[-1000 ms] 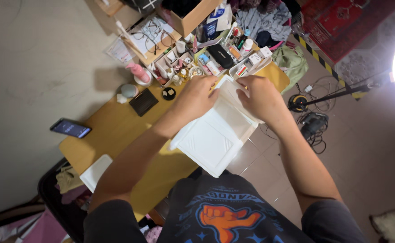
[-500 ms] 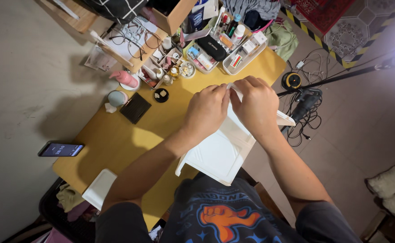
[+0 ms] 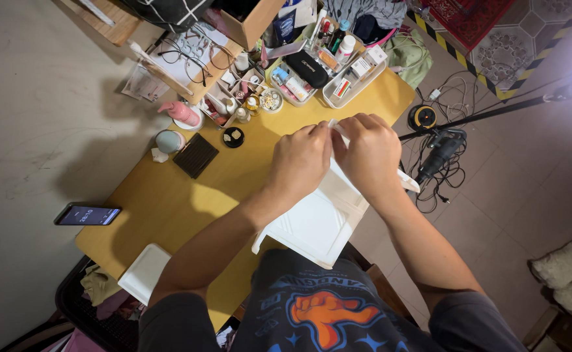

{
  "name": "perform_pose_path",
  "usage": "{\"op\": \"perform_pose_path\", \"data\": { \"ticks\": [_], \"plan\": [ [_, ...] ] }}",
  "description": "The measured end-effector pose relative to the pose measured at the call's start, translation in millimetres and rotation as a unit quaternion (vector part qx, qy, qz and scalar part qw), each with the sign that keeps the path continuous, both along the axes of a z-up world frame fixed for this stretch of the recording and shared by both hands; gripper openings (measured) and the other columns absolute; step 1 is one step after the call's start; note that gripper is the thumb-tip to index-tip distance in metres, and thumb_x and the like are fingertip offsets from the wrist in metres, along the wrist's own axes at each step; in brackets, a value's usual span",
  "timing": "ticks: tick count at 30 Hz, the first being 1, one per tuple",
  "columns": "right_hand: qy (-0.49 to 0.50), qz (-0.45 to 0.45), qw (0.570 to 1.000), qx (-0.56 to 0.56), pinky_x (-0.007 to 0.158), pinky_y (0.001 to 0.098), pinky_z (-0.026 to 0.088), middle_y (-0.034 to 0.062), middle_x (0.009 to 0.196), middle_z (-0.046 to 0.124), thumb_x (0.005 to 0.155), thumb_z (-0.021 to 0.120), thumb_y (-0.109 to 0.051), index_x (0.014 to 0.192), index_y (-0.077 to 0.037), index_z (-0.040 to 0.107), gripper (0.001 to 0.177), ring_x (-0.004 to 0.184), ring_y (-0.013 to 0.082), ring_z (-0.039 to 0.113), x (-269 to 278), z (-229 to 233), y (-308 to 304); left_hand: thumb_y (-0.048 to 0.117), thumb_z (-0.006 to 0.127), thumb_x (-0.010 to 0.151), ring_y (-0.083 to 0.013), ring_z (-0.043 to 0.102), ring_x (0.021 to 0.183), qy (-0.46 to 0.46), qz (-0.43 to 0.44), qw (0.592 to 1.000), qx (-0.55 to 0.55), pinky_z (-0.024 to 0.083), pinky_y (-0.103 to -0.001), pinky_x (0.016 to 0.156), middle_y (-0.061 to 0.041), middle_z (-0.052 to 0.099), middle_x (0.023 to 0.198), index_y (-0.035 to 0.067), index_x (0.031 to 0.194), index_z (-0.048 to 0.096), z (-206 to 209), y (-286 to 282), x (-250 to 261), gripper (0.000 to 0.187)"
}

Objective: The person disassembles a white plastic storage unit on a yellow table. They remove the lid, take out three internal trays, and peel off protective plastic film from the unit's interior surfaces.

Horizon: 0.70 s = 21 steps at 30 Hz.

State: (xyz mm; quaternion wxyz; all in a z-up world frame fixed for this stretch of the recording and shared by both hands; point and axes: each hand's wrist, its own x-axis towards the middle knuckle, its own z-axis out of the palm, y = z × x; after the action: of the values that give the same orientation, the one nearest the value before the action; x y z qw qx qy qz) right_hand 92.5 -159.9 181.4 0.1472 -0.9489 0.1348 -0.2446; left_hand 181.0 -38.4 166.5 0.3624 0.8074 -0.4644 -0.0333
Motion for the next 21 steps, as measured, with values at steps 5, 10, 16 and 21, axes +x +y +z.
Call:
{"op": "perform_pose_path", "data": {
  "ticks": [5,10,16,21],
  "plan": [
    [0.052,0.025,0.998,0.018,0.067,0.042,0.054,0.0101,0.087,0.072,0.076,0.082,-0.015,0.098,-0.005,0.077,0.025,0.08,0.0317,0.068,-10.8,17.2,-3.9,0.014,0.057,0.1,-0.0391,0.069,0.072,0.02,0.005,1.0,-0.004,0.055,-0.048,0.064,-0.02,0.07,0.082,-0.002,0.097,0.066,2.7,0.3,0.2,0.018],
    [0.179,0.05,0.974,0.128,0.074,0.0455,0.056,0.0178,0.097,0.073,0.08,0.078,-0.017,0.11,-0.002,0.074,0.034,0.083,0.0384,0.07,-18.2,31.9,-24.9,0.015,0.058,0.101,-0.0417,0.067,0.076,0.086,-0.004,0.996,-0.016,0.052,-0.05,0.066,-0.021,0.069,0.081,-0.001,0.091,0.062,7.5,5.7,2.6,0.02],
    [0.271,0.113,0.934,0.203,0.077,0.0466,0.055,0.0225,0.092,0.073,0.09,0.07,-0.023,0.118,-0.005,0.072,0.033,0.086,0.0389,0.072,-5.3,21.0,-56.1,0.015,0.055,0.103,-0.0444,0.065,0.071,0.163,-0.009,0.986,-0.024,0.049,-0.052,0.063,-0.024,0.065,0.071,-0.003,0.09,0.063,12.2,5.9,4.7,0.024],
    [0.229,0.167,0.949,0.14,0.078,0.0512,0.053,0.0244,0.091,0.072,0.091,0.068,-0.019,0.116,-0.002,0.07,0.03,0.086,0.0436,0.068,6.5,-5.7,-57.0,0.015,0.055,0.103,-0.044,0.064,0.067,0.153,0.007,0.988,-0.031,0.048,-0.052,0.06,-0.024,0.063,0.068,-0.004,0.091,0.063,10.9,3.4,1.8,0.024]
  ]
}}
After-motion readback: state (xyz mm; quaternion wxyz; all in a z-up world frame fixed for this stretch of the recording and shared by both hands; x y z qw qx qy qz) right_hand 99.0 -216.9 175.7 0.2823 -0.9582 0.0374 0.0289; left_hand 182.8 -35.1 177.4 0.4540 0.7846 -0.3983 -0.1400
